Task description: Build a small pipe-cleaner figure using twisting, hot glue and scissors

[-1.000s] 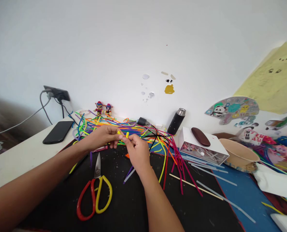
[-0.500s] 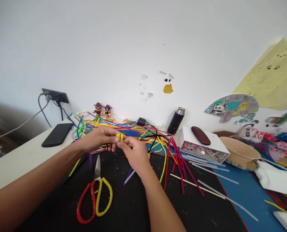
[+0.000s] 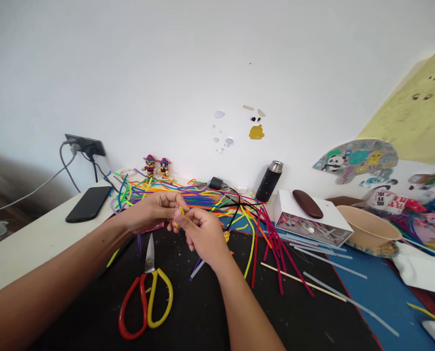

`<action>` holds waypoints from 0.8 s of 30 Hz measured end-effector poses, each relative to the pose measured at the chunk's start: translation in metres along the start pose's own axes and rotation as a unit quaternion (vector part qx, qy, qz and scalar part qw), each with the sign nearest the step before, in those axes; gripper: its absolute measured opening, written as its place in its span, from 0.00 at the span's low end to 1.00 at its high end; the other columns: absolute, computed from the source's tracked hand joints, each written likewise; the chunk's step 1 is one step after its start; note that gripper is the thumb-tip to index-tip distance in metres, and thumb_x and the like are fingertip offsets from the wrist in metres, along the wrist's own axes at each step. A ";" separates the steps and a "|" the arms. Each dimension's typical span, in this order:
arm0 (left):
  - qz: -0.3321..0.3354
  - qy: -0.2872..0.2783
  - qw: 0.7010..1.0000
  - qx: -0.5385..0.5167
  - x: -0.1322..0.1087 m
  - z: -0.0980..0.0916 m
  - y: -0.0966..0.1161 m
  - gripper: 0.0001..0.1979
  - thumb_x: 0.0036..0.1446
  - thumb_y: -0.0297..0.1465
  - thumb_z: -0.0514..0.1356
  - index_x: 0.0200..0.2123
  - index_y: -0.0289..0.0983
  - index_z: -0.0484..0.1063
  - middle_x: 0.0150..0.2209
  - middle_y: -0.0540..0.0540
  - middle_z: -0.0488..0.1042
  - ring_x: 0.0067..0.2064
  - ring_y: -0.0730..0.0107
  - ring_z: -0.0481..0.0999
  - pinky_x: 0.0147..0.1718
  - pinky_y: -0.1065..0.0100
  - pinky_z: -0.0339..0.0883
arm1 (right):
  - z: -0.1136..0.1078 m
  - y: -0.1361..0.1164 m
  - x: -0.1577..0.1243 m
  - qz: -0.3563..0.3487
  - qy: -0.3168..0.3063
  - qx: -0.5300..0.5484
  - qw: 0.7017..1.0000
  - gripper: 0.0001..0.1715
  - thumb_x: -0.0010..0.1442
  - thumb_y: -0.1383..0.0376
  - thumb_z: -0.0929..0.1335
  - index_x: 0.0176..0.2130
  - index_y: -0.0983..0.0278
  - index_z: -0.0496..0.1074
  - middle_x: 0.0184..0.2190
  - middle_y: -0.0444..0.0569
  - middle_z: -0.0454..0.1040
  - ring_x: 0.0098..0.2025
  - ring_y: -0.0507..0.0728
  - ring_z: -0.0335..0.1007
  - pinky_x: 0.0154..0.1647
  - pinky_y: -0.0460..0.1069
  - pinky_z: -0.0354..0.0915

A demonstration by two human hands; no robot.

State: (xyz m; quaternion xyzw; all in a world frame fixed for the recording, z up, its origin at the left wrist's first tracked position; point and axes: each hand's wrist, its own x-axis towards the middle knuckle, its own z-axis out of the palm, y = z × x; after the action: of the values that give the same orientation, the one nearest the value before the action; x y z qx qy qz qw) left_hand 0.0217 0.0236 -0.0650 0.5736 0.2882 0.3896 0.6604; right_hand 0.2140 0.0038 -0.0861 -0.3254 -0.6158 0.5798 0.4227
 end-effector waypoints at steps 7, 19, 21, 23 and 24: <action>0.057 0.037 0.993 0.093 -0.004 0.008 0.010 0.19 0.56 0.43 0.74 0.39 0.34 0.76 0.27 0.48 0.79 0.28 0.71 0.77 0.28 0.72 0.68 | -0.002 0.000 0.001 0.010 0.000 -0.006 1.000 0.32 0.61 0.37 0.71 0.30 0.62 0.71 0.14 0.37 0.66 0.12 0.47 0.56 0.15 0.43 0.51; -0.020 0.007 0.999 0.026 -0.003 0.002 0.005 0.27 0.53 0.46 0.75 0.48 0.32 0.79 0.27 0.48 0.77 0.25 0.74 0.74 0.22 0.74 0.61 | 0.000 -0.003 0.001 0.019 -0.022 0.015 0.999 0.31 0.60 0.39 0.73 0.30 0.62 0.70 0.17 0.38 0.71 0.12 0.46 0.59 0.13 0.42 0.50; -0.027 0.017 0.999 0.016 -0.003 0.001 0.004 0.26 0.52 0.46 0.76 0.45 0.32 0.78 0.27 0.48 0.77 0.25 0.75 0.74 0.22 0.74 0.60 | 0.000 -0.003 0.000 0.021 -0.027 0.016 0.999 0.31 0.59 0.39 0.74 0.31 0.63 0.71 0.17 0.38 0.70 0.12 0.46 0.59 0.13 0.42 0.50; -0.027 0.029 0.999 0.022 -0.003 0.002 0.004 0.24 0.53 0.47 0.75 0.40 0.33 0.77 0.25 0.49 0.76 0.24 0.75 0.73 0.22 0.75 0.60 | 0.000 -0.003 0.000 0.018 -0.030 0.014 0.999 0.30 0.59 0.39 0.74 0.32 0.63 0.72 0.17 0.38 0.70 0.13 0.46 0.59 0.13 0.42 0.50; -0.026 0.032 0.999 0.029 -0.003 0.003 0.005 0.24 0.54 0.47 0.75 0.38 0.33 0.76 0.25 0.49 0.76 0.24 0.75 0.73 0.23 0.75 0.60 | 0.000 -0.003 0.000 0.017 -0.031 0.012 0.999 0.30 0.59 0.39 0.74 0.32 0.63 0.72 0.17 0.37 0.69 0.13 0.46 0.59 0.13 0.42 0.51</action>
State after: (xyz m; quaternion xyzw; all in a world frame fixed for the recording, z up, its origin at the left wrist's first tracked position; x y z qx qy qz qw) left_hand 0.0217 0.0197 -0.0601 0.5721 0.3354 0.3819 0.6437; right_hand 0.2138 0.0034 -0.0835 -0.3131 -0.6158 0.6040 0.3975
